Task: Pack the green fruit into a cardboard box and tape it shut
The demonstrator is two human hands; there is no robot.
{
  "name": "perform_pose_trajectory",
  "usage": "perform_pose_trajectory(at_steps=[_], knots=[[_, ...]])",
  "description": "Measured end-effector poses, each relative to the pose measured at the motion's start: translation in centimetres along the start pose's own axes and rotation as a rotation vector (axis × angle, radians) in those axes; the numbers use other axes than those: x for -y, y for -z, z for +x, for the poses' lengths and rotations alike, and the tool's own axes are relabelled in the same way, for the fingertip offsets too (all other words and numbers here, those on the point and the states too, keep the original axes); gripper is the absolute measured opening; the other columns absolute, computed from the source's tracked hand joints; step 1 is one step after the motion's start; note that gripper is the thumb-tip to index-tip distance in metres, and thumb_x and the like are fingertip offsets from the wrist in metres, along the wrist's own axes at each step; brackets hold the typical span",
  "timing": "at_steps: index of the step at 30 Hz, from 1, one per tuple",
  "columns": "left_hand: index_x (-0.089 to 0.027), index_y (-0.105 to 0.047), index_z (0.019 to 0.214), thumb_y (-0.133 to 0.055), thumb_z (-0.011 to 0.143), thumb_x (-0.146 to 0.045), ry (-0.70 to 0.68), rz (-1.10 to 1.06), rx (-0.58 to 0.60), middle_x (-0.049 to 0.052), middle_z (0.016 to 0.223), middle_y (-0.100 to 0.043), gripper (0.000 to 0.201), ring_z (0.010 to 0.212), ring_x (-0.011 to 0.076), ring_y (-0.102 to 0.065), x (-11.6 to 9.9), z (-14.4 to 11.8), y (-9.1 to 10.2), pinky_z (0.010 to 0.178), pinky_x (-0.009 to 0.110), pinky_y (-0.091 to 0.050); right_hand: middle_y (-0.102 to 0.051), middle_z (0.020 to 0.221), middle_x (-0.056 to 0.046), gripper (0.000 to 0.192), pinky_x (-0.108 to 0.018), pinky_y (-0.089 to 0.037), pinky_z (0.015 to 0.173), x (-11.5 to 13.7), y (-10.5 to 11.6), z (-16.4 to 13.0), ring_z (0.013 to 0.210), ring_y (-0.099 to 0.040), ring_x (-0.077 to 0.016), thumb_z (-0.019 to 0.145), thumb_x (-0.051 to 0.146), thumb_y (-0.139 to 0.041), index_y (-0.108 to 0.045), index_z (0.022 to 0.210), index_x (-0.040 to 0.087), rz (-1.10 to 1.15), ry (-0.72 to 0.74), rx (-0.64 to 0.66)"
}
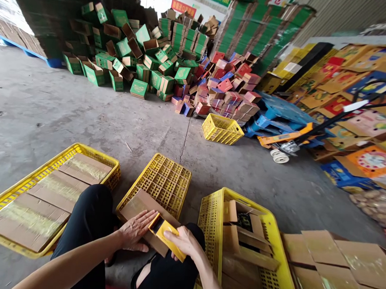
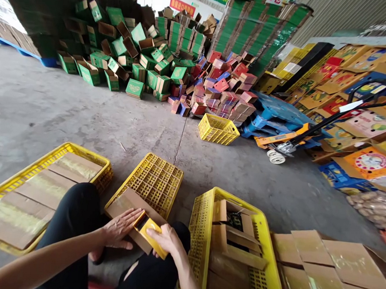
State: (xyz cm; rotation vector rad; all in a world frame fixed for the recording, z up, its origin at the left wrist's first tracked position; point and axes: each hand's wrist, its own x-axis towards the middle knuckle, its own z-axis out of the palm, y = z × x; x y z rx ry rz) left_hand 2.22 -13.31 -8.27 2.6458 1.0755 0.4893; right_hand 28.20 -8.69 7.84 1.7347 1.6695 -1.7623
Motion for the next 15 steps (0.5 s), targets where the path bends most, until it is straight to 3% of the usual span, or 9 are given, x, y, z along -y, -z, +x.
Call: perform_pose_trajectory(at_steps=[5, 12, 15], knots=[[-0.016, 0.011, 0.170, -0.046, 0.089, -0.089, 0.022, -0.014, 0.054, 0.017, 0.176, -0.018, 0.123, 0.158, 0.0391, -0.030, 0.1, 0.2, -0.2, 0.129, 0.053, -0.025, -0.066, 0.053, -0.003, 0.038, -0.022, -0.052, 0.045, -0.7, 0.7, -1.6, 0.046, -0.068, -0.0185, 0.101, 0.048, -0.053, -0.065, 0.080, 0.019, 0.001, -0.059, -0.010], [-0.019, 0.009, 0.170, -0.044, 0.090, -0.088, 0.016, -0.016, 0.007, 0.015, 0.176, -0.016, 0.118, 0.159, 0.0412, -0.027, -0.9, 0.5, 0.2, 0.128, 0.055, -0.024, -0.065, 0.052, -0.004, 0.039, -0.023, -0.052, 0.046, 0.7, 0.5, -2.7, 0.048, -0.069, -0.0200, 0.102, 0.045, -0.054, -0.063, 0.074, 0.018, -0.049, -0.087, -0.051], [-0.014, 0.013, 0.169, -0.043, 0.093, -0.086, -0.031, -0.006, 0.004, 0.018, 0.175, -0.019, 0.119, 0.159, 0.0405, -0.028, -1.8, 1.0, 0.0, 0.127, 0.054, -0.027, -0.066, 0.052, -0.004, 0.041, -0.022, -0.052, 0.046, 0.4, 0.4, -2.8, 0.046, -0.067, -0.0179, 0.102, 0.046, -0.055, -0.062, 0.073, 0.018, -0.034, -0.083, -0.064]])
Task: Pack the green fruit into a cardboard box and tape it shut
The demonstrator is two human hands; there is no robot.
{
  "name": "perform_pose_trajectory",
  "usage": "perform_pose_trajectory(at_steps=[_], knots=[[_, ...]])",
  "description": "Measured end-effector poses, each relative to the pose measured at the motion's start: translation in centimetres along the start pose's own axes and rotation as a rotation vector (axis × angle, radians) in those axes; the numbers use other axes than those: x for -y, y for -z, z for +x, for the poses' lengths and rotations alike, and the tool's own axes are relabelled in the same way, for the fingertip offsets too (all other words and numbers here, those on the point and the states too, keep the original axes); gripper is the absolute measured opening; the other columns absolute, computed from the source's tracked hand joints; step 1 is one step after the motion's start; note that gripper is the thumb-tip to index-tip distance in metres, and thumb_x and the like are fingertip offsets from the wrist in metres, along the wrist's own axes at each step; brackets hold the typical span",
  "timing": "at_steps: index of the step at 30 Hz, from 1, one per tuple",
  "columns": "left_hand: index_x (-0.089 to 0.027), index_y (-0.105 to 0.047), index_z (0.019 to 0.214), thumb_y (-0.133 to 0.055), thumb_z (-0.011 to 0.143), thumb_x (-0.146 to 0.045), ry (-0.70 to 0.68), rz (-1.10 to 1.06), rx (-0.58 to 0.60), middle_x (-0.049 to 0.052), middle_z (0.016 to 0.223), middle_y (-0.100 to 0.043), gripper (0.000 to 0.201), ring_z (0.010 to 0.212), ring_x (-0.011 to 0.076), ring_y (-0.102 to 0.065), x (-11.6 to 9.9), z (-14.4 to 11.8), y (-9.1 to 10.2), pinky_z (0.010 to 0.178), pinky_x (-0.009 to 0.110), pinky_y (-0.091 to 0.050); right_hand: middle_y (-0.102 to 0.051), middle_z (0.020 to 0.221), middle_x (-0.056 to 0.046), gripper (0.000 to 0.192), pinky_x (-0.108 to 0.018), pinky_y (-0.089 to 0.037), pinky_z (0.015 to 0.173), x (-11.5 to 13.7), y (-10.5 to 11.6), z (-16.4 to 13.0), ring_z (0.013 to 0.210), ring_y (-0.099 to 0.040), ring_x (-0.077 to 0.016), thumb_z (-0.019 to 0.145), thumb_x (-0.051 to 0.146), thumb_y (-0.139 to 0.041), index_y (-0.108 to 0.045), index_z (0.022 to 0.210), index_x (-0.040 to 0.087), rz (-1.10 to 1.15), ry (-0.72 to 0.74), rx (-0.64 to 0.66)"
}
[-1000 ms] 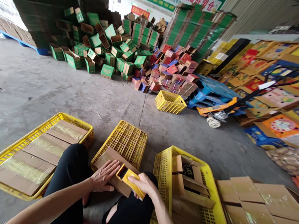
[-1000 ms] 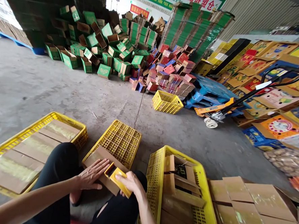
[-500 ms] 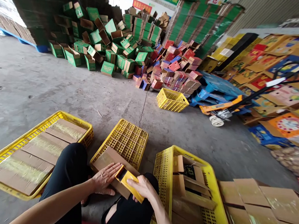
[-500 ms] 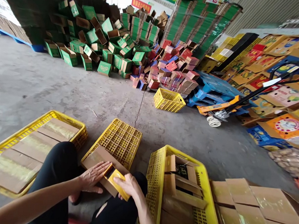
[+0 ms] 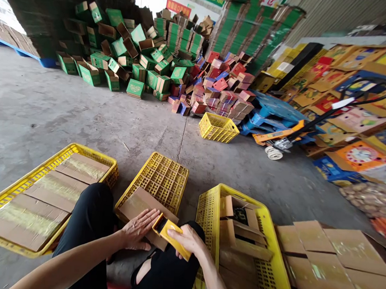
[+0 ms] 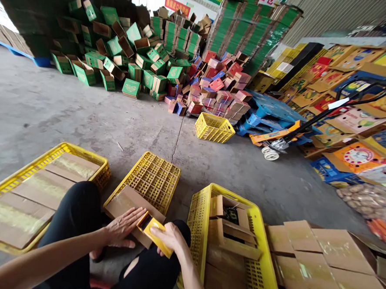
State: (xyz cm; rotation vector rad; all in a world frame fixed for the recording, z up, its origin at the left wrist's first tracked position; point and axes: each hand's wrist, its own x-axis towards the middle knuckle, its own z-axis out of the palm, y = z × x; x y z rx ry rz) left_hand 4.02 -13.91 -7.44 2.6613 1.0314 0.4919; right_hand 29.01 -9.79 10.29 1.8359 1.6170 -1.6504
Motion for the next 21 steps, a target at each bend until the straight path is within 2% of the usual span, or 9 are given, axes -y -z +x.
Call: perform_pose_trajectory(at_steps=[4, 9, 16, 21], knots=[[-0.008, 0.019, 0.167, -0.040, 0.096, -0.082, -0.039, 0.021, -0.013, 0.023, 0.173, -0.023, 0.118, 0.159, 0.0391, -0.029, -0.7, 0.4, -0.6, 0.126, 0.052, -0.030, -0.065, 0.051, -0.002, 0.038, -0.021, -0.050, 0.044, -0.8, -0.1, 0.2, 0.042, -0.065, -0.0168, 0.099, 0.046, -0.061, -0.060, 0.072, 0.020, 0.013, 0.031, -0.001], [-0.009, 0.020, 0.166, -0.042, 0.094, -0.084, -0.024, 0.023, 0.006, 0.024, 0.173, -0.022, 0.121, 0.158, 0.0402, -0.031, -0.6, 0.3, -0.7, 0.126, 0.053, -0.031, -0.066, 0.051, -0.003, 0.042, -0.021, -0.050, 0.042, -1.2, -0.2, 0.6, 0.045, -0.067, -0.0181, 0.100, 0.053, -0.057, -0.059, 0.072, 0.021, 0.034, 0.036, 0.014], [-0.015, 0.013, 0.169, -0.048, 0.088, -0.089, 0.011, 0.002, 0.061, 0.018, 0.175, -0.020, 0.125, 0.157, 0.0405, -0.032, -0.5, 0.4, -0.7, 0.127, 0.052, -0.029, -0.069, 0.055, -0.004, 0.042, -0.021, -0.051, 0.044, -3.9, 1.1, -0.1, 0.047, -0.068, -0.0178, 0.098, 0.054, -0.055, -0.062, 0.075, 0.019, 0.044, 0.044, 0.049], [-0.017, 0.012, 0.170, -0.044, 0.088, -0.090, 0.016, 0.014, 0.068, 0.018, 0.175, -0.017, 0.123, 0.158, 0.0395, -0.030, -0.7, 0.3, -0.5, 0.129, 0.052, -0.025, -0.069, 0.054, -0.003, 0.040, -0.021, -0.051, 0.044, -5.3, 1.7, -0.5, 0.050, -0.070, -0.0189, 0.095, 0.056, -0.059, -0.062, 0.078, 0.020, 0.043, 0.050, 0.042]])
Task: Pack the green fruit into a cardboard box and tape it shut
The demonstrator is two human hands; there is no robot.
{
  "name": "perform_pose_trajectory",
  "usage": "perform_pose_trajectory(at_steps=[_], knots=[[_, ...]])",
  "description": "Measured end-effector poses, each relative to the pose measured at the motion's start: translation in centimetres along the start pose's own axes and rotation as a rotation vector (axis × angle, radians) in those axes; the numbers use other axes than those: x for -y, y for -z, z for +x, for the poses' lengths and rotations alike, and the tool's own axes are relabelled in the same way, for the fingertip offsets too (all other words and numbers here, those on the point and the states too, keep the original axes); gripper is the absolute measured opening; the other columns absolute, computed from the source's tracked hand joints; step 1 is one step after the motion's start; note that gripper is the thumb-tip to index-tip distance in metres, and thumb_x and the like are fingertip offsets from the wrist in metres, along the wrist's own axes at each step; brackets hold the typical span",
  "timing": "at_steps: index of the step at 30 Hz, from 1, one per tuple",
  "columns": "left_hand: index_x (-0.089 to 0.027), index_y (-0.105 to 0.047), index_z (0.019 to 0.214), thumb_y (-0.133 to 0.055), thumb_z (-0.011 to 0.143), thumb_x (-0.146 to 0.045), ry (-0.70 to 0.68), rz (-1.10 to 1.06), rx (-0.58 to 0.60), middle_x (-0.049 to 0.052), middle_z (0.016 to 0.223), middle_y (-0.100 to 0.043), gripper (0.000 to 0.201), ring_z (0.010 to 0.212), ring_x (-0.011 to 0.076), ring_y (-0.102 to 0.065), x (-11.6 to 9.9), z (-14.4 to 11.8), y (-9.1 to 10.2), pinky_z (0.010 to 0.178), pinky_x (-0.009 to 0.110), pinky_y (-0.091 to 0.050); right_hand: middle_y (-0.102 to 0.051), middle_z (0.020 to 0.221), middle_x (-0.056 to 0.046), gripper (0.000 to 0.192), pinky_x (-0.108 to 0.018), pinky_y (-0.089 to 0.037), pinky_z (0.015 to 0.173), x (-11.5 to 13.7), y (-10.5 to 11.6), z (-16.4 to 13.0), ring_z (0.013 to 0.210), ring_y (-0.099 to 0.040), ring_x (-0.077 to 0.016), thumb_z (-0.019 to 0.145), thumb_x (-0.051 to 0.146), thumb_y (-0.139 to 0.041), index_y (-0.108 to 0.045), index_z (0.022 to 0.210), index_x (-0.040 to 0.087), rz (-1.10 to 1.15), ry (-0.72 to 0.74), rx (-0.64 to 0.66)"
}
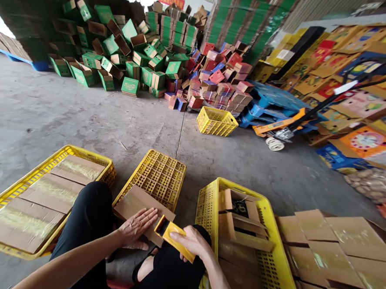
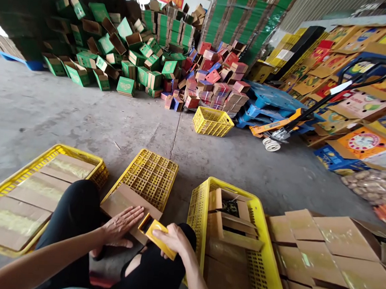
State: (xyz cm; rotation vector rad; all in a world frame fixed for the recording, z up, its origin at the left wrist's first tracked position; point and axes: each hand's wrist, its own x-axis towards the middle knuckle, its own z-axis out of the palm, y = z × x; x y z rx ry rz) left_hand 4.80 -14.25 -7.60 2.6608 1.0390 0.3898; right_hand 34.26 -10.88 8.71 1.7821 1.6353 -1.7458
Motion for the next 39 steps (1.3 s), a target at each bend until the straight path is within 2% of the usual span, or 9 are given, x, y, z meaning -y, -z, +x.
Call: perform_pose_trajectory(at_steps=[6, 13, 18, 23, 27, 32, 37, 39], knots=[[-0.017, 0.009, 0.170, -0.041, 0.089, -0.091, -0.011, 0.007, -0.014, 0.016, 0.176, -0.016, 0.120, 0.159, 0.0396, -0.027, -1.0, 0.6, 0.3, 0.129, 0.053, -0.022, -0.068, 0.054, -0.002, 0.043, -0.018, -0.048, 0.042, 0.4, -0.3, -0.4, 0.044, -0.065, -0.0144, 0.098, 0.055, -0.057, -0.061, 0.074, 0.019, 0.022, -0.014, -0.004], [-0.011, 0.018, 0.168, -0.043, 0.094, -0.084, -0.129, 0.002, -0.021, 0.021, 0.173, -0.024, 0.120, 0.158, 0.0389, -0.030, -2.1, 1.4, -1.2, 0.127, 0.052, -0.029, -0.068, 0.055, -0.003, 0.039, -0.019, -0.049, 0.042, 0.0, -0.5, -0.5, 0.044, -0.064, -0.0149, 0.098, 0.051, -0.058, -0.060, 0.076, 0.019, 0.047, 0.004, 0.006], [-0.010, 0.019, 0.167, -0.049, 0.092, -0.083, -0.111, 0.006, 0.036, 0.022, 0.174, -0.022, 0.125, 0.159, 0.0403, -0.029, -1.9, 1.4, -1.4, 0.127, 0.052, -0.029, -0.067, 0.053, -0.002, 0.039, -0.019, -0.050, 0.044, -0.7, -0.7, -0.1, 0.049, -0.068, -0.0164, 0.099, 0.050, -0.056, -0.061, 0.076, 0.019, 0.042, 0.019, 0.005], [-0.012, 0.016, 0.168, -0.050, 0.092, -0.081, -0.099, 0.026, 0.080, 0.019, 0.174, -0.020, 0.123, 0.158, 0.0397, -0.030, -1.9, 1.5, -1.2, 0.127, 0.050, -0.028, -0.067, 0.052, -0.001, 0.036, -0.018, -0.047, 0.042, -2.3, 0.3, -1.6, 0.048, -0.069, -0.0174, 0.095, 0.054, -0.062, -0.059, 0.083, 0.020, 0.066, -0.017, -0.003], [-0.013, 0.014, 0.169, -0.050, 0.093, -0.080, -0.106, 0.035, 0.064, 0.019, 0.174, -0.019, 0.120, 0.158, 0.0402, -0.031, -2.0, 1.4, -1.1, 0.127, 0.051, -0.028, -0.066, 0.050, -0.001, 0.037, -0.018, -0.048, 0.044, -2.8, 1.0, -3.0, 0.047, -0.069, -0.0176, 0.094, 0.055, -0.063, -0.059, 0.082, 0.021, 0.058, -0.021, -0.021], [-0.015, 0.008, 0.170, -0.048, 0.091, -0.084, -0.090, 0.025, 0.022, 0.017, 0.176, -0.016, 0.120, 0.158, 0.0419, -0.031, -2.8, 1.9, -0.9, 0.127, 0.053, -0.028, -0.068, 0.052, -0.003, 0.044, -0.021, -0.051, 0.045, -2.7, 0.8, -3.0, 0.050, -0.071, -0.0202, 0.090, 0.062, -0.066, -0.060, 0.078, 0.020, 0.039, -0.009, -0.044], [-0.012, 0.017, 0.168, -0.049, 0.096, -0.076, -0.202, -0.013, 0.037, 0.019, 0.174, -0.023, 0.117, 0.158, 0.0378, -0.032, -4.1, 3.4, -1.3, 0.127, 0.051, -0.030, -0.071, 0.058, -0.005, 0.042, -0.022, -0.053, 0.047, -2.9, 0.4, -2.9, 0.055, -0.073, -0.0208, 0.095, 0.058, -0.060, -0.059, 0.076, 0.021, 0.017, -0.035, -0.043], [-0.011, 0.019, 0.167, -0.052, 0.096, -0.074, -0.208, -0.013, 0.038, 0.021, 0.173, -0.023, 0.119, 0.158, 0.0379, -0.031, -4.3, 3.6, -1.7, 0.127, 0.052, -0.031, -0.069, 0.057, -0.005, 0.039, -0.023, -0.052, 0.047, -2.7, 0.3, -3.0, 0.054, -0.072, -0.0210, 0.096, 0.054, -0.057, -0.058, 0.075, 0.021, 0.014, -0.034, -0.043]])
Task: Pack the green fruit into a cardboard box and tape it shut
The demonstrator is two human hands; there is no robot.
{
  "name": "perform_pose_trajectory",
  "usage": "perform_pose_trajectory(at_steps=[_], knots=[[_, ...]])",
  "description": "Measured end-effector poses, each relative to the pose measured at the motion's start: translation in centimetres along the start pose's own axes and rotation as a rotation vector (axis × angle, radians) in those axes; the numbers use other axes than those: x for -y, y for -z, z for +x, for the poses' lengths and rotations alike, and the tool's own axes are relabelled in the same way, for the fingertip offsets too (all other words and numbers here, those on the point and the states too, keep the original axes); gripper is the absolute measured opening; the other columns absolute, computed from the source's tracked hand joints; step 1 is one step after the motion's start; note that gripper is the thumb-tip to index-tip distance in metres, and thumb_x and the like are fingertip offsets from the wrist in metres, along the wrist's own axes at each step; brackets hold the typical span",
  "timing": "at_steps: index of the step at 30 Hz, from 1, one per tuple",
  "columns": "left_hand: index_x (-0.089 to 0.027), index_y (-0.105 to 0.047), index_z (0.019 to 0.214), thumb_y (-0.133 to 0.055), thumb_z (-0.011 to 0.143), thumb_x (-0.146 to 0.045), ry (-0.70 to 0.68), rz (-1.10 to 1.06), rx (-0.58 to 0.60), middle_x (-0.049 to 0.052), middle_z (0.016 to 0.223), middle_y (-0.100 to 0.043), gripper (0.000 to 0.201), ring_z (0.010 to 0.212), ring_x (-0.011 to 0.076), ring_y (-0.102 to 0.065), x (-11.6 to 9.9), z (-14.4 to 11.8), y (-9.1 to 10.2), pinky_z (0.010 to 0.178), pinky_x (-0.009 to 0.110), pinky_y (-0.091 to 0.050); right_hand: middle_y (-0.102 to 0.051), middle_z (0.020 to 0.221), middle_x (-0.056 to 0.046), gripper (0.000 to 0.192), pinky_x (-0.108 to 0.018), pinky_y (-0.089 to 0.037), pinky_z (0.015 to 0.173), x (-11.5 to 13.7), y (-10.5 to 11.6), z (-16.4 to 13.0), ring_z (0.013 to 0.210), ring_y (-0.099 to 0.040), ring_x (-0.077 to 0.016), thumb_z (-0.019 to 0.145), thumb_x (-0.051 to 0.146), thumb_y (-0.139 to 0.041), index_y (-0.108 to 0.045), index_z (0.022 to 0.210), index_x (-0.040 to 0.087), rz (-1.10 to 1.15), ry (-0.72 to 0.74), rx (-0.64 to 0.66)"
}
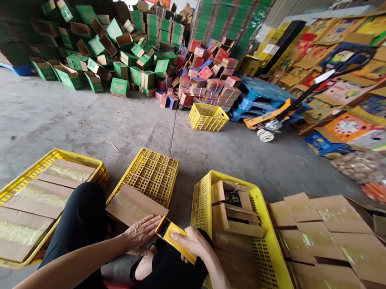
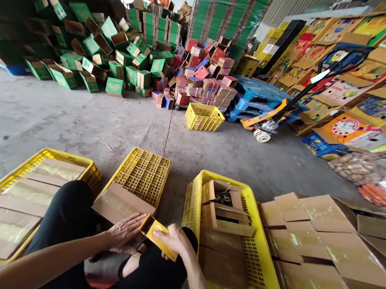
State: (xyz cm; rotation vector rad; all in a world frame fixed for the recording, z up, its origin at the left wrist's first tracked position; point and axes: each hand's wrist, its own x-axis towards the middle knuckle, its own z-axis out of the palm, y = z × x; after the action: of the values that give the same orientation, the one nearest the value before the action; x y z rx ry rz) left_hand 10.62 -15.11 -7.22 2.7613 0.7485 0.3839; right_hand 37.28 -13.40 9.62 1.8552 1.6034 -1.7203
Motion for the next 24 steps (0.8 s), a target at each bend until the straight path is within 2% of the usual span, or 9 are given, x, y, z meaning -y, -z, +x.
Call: perform_pose_trajectory(at_steps=[4, 9, 15, 21, 24], knots=[[-0.011, 0.019, 0.167, -0.056, 0.093, -0.075, 0.018, -0.004, 0.020, 0.021, 0.173, -0.023, 0.123, 0.158, 0.0387, -0.031, 0.1, -0.1, -0.7, 0.127, 0.052, -0.031, -0.068, 0.056, -0.005, 0.035, -0.023, -0.052, 0.046, 0.1, -0.1, 0.0, 0.053, -0.070, -0.0207, 0.096, 0.050, -0.057, -0.058, 0.077, 0.021, -0.002, 0.000, 0.019], [-0.013, 0.011, 0.170, -0.052, 0.096, -0.069, 0.037, -0.001, 0.052, 0.018, 0.174, -0.021, 0.112, 0.158, 0.0375, -0.031, 0.4, -0.3, -1.0, 0.129, 0.050, -0.028, -0.067, 0.055, -0.004, 0.036, -0.024, -0.052, 0.047, -0.9, 0.5, -0.9, 0.052, -0.070, -0.0212, 0.095, 0.054, -0.058, -0.057, 0.078, 0.022, 0.018, -0.003, 0.022], [-0.016, 0.006, 0.171, -0.052, 0.095, -0.075, 0.023, 0.021, 0.004, 0.015, 0.175, -0.023, 0.112, 0.158, 0.0372, -0.032, 0.4, -0.4, -1.2, 0.128, 0.050, -0.028, -0.066, 0.050, -0.004, 0.041, -0.023, -0.051, 0.045, -1.7, 1.3, -2.0, 0.047, -0.070, -0.0212, 0.093, 0.056, -0.063, -0.057, 0.072, 0.021, 0.001, -0.020, -0.024], [-0.024, -0.002, 0.172, -0.057, 0.093, -0.073, 0.058, 0.025, -0.020, 0.011, 0.176, -0.022, 0.108, 0.158, 0.0380, -0.032, -0.2, -0.2, -1.4, 0.127, 0.053, -0.029, -0.068, 0.052, -0.005, 0.046, -0.022, -0.051, 0.043, -1.5, 0.6, -2.1, 0.046, -0.068, -0.0193, 0.093, 0.059, -0.064, -0.058, 0.068, 0.020, 0.032, -0.022, -0.059], [-0.022, 0.003, 0.172, -0.058, 0.094, -0.068, 0.031, -0.012, 0.024, 0.011, 0.175, -0.022, 0.109, 0.158, 0.0375, -0.031, -0.4, 0.3, -1.1, 0.128, 0.054, -0.028, -0.067, 0.052, -0.005, 0.046, -0.022, -0.052, 0.044, -1.4, 0.3, -2.3, 0.046, -0.068, -0.0188, 0.091, 0.058, -0.068, -0.058, 0.067, 0.020, 0.022, -0.034, -0.057]])
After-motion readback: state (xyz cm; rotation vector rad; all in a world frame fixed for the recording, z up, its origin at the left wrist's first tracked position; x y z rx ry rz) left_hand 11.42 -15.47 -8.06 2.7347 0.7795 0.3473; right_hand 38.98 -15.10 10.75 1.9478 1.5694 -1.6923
